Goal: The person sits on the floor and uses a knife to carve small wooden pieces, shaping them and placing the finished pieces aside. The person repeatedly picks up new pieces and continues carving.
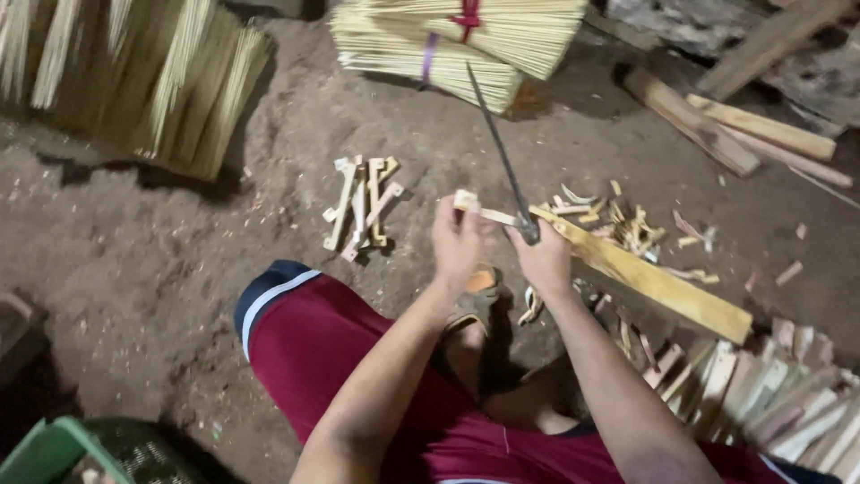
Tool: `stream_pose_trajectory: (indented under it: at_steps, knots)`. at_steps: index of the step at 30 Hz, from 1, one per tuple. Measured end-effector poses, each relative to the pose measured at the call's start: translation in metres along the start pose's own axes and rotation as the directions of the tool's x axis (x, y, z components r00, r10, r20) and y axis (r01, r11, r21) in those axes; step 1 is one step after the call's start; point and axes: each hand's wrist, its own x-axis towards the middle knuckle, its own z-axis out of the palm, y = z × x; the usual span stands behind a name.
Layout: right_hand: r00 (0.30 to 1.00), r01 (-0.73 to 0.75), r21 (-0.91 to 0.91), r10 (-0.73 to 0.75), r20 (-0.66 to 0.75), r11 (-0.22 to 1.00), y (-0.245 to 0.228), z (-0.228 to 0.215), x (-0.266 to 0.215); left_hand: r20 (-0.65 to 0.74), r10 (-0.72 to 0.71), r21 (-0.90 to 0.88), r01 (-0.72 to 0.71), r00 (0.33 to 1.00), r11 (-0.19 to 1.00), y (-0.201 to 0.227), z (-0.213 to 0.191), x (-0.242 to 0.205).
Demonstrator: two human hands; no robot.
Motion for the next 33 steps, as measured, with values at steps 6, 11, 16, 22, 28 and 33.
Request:
stream_pose_trajectory:
  at_steps: [6,11,16,22,28,33]
  knots:
    - [0.955,0.124,-0.094,-0.093,0.282,0.988,-0.116,0.039,0.007,-0.463,-0.019,-0.247,-0.109,0.886,0.963,-0.050,-0.105,0.087]
    - [0.870,0.150,0.063,-0.162,0.466,0.987,-0.176,0.095,0.015,-0.643,-0.229,-0.474,-0.144,0.731,0.869,-0.015,-0.139,0.101]
    - [0.856,0.117,-0.073,-0.064,0.513,0.990,-0.171,0.162,0.027,-0.692,-0.367,-0.534,-0.097,0.622,0.840,-0.102,-0.196,0.146]
    - [0.897,-0.011,-0.013,0.016,0.442,1.000,-0.108,0.143,0.034,-0.689,0.170,0.484,0.272,0.705,0.832,-0.094,-0.165,0.140]
    - [0.912,-0.157,-0.043,0.162,0.376,0.987,-0.044,0.040,0.012,-0.488,0.194,0.837,0.394,0.851,0.379,-0.028,-0.161,0.175]
    - [0.881,-0.219,-0.117,0.247,0.404,0.969,-0.013,0.062,0.025,-0.201,0.261,0.979,0.204,0.944,0.016,-0.045,-0.175,0.158]
